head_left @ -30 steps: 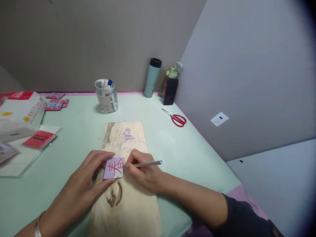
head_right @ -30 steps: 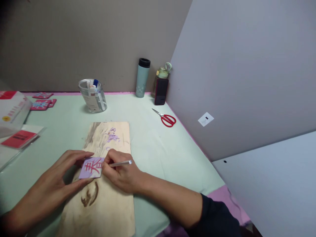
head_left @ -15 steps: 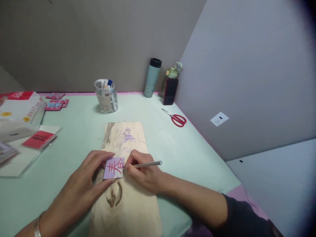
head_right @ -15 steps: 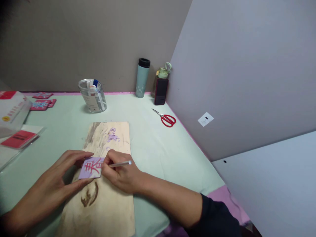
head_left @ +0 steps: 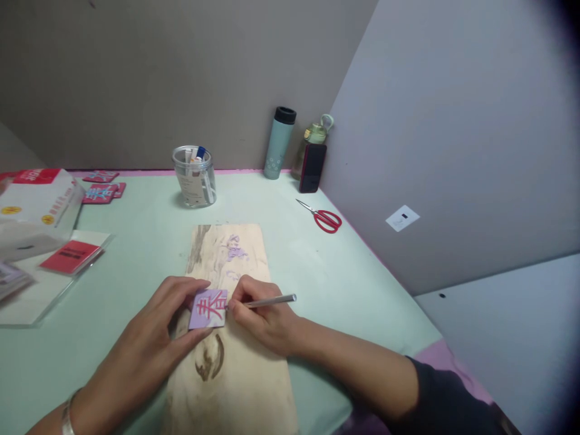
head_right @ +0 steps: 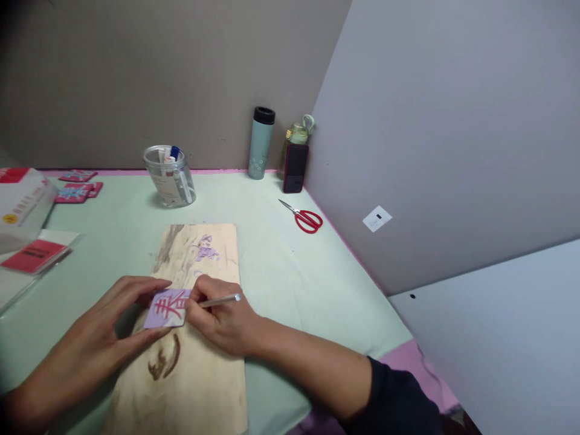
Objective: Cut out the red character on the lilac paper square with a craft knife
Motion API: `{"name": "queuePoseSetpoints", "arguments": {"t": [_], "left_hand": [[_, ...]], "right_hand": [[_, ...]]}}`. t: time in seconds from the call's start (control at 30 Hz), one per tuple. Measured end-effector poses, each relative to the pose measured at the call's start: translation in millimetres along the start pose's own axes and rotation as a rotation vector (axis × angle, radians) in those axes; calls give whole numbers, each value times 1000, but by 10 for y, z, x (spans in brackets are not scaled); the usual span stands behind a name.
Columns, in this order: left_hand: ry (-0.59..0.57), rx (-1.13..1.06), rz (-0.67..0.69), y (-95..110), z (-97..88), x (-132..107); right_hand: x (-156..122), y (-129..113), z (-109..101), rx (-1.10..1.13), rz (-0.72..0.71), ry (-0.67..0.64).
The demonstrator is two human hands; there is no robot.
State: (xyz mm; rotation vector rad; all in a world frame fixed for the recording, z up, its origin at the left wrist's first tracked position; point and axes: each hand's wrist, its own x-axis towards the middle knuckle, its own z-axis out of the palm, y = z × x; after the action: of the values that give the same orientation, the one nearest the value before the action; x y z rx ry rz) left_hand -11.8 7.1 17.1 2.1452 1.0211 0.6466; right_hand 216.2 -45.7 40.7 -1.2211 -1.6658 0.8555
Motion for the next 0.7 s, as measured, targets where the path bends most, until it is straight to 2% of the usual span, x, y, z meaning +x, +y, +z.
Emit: {"name": "queuePoseSetpoints", "arguments": {"t": [0.53,0.7], "left_hand": [[24,-4,-40,-12,28,-9],[102,-28,-59,-7,35,-9]], "right_hand": [[20,40,7,155,75,19],[5,16,-21,124,-12,34]]}}
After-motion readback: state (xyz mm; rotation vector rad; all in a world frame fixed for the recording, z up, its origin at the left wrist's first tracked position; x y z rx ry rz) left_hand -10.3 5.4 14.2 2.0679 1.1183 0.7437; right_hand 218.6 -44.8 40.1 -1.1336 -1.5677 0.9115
